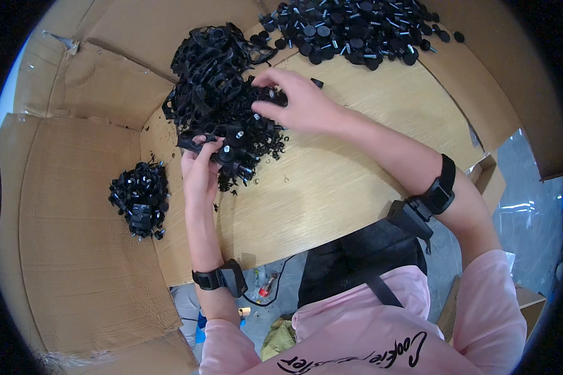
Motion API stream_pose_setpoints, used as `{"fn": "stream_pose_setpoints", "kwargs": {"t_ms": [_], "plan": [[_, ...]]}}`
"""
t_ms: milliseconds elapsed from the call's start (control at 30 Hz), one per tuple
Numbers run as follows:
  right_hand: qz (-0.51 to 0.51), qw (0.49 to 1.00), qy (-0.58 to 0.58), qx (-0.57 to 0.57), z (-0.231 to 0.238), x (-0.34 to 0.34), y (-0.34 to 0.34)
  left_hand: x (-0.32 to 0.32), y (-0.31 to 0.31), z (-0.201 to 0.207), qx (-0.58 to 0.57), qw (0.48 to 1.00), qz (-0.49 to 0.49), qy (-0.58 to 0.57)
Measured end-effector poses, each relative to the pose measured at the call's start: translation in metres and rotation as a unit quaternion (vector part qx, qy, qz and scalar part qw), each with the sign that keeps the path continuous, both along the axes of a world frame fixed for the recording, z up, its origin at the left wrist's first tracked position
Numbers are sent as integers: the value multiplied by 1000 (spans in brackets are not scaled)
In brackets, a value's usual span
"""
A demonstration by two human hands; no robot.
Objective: Sorting and inspecting small black plastic components on a table within cardboard partitions.
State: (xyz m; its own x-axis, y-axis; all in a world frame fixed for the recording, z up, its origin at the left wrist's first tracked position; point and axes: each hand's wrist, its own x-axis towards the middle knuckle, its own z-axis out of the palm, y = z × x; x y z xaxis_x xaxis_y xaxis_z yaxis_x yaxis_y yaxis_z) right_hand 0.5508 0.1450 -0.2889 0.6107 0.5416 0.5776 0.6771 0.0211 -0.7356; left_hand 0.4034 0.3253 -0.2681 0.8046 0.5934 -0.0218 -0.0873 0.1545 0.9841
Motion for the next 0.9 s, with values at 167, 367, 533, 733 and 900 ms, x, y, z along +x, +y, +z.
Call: {"fn": "stream_pose_setpoints", "kwargs": {"t_ms": [167,367,533,733,900], "plan": [[42,989,-131,-47,6,-18,-5,3,-10,-3,-32,999,-37,-3],[105,988,-53,-95,2,-18,-6,2,-17,-3,-54,995,-88,4],[111,991,-24,-71,6,-22,-5,-4,-12,-3,147,977,-144,59],[103,993,-43,-26,6,-21,-4,-9,-8,-3,134,975,-157,84],[134,990,-32,-26,5,-24,-2,-7,-11,-6,106,983,-136,71]]}}
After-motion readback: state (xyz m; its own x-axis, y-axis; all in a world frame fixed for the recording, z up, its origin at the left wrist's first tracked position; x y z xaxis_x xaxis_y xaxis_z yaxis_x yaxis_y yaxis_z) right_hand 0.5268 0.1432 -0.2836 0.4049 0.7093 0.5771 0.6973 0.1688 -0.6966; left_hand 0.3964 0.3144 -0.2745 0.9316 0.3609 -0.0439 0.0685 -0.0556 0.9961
